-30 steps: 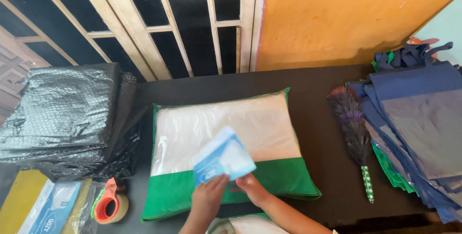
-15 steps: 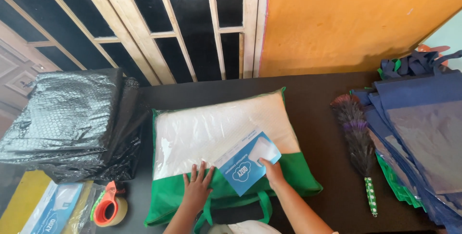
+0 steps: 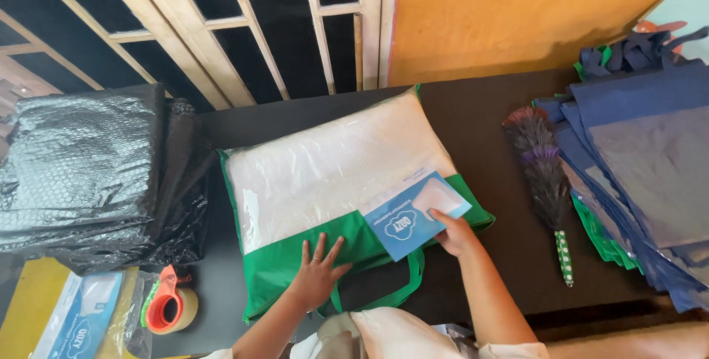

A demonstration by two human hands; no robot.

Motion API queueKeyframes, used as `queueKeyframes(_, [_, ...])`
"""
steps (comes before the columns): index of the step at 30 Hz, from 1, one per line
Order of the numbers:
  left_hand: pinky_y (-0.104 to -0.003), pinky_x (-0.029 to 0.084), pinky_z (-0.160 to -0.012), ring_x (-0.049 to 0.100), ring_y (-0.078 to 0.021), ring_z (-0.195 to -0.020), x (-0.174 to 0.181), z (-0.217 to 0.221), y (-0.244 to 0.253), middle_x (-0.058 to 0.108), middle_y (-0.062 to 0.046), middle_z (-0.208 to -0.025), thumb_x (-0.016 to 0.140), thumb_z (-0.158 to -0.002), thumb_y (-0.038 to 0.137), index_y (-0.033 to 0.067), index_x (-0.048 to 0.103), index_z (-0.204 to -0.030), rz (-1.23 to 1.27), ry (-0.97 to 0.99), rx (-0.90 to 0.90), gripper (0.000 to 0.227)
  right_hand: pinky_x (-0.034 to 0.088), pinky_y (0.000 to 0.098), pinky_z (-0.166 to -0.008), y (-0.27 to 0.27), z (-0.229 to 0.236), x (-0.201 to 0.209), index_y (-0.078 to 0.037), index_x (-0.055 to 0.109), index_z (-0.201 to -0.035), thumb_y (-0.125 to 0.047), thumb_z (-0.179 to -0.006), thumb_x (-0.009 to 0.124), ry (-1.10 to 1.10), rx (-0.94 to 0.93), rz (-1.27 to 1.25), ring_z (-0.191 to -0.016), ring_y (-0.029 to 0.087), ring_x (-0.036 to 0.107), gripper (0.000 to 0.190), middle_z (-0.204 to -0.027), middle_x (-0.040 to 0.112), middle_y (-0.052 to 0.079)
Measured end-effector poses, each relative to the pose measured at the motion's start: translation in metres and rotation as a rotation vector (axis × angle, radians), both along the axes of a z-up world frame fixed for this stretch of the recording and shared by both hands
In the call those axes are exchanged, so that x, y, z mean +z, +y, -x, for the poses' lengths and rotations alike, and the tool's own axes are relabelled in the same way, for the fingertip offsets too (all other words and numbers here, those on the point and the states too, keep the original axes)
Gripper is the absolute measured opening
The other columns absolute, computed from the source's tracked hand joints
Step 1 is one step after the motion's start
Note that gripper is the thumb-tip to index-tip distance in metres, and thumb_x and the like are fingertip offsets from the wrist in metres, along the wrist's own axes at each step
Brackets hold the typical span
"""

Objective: Packing a plastic-wrapped pillow into a green reusable tote bag and dusting it.

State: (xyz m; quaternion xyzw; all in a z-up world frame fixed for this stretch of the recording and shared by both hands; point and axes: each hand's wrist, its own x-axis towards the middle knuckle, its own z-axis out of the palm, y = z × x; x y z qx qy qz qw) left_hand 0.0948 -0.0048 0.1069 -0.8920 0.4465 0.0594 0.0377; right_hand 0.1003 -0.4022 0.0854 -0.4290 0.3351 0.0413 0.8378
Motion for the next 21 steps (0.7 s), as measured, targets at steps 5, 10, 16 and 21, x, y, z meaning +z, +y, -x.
queueKeyframes(5, [-0.08,0.027,-0.108,0.02,-0.0447,-0.152,-0.017,-0.003,0.011,0.017,-0.02,-0.169,0.071,-0.085,0.016,0.0221,0.071,-0.103,0.01,-0.066,-0.247,0.019,0.058,0.0433,-0.081,-0.068,0.103,-0.018,-0.01,0.067,-0.123,-0.008,-0.085,0.075,-0.127,-0.17,-0.081,-0.095,0.025,0.072,0.038,-0.109,0.075,0.01])
queueKeyframes(10, [-0.076,0.036,-0.098,0.046,-0.0327,-0.14,-0.007,-0.017,0.007,0.056,-0.007,-0.137,0.069,-0.062,0.016,0.0182,0.068,-0.093,0.276,0.107,-0.12,0.031,0.047,0.0347,-0.089,-0.099,0.198,-0.022,-0.007,0.067,-0.127,-0.015,-0.087,0.074,0.2,-0.232,0.077,-0.11,0.021,0.066,0.042,-0.12,0.072,0.005])
queueKeyframes(16, [-0.037,0.05,-0.086,0.067,-0.0242,-0.096,0.077,-0.049,0.006,0.072,-0.005,-0.103,0.057,-0.072,0.016,0.0113,0.069,-0.108,0.575,0.704,0.158,0.038,0.057,0.0424,-0.078,-0.064,0.242,-0.041,-0.009,0.067,-0.124,-0.01,-0.086,0.076,0.184,-0.206,0.067,-0.095,0.027,0.07,0.039,-0.109,0.074,0.01])
queueKeyframes(21, [-0.036,0.053,-0.07,0.067,-0.0187,-0.071,0.087,-0.066,0.012,0.07,0.001,-0.069,0.09,-0.07,0.022,0.0217,0.068,-0.082,0.875,0.711,0.293,0.025,0.056,0.0635,-0.083,-0.007,0.226,-0.058,-0.003,0.061,-0.134,-0.003,-0.082,0.083,0.158,-0.244,0.034,-0.095,0.036,0.071,0.056,-0.111,0.071,0.014])
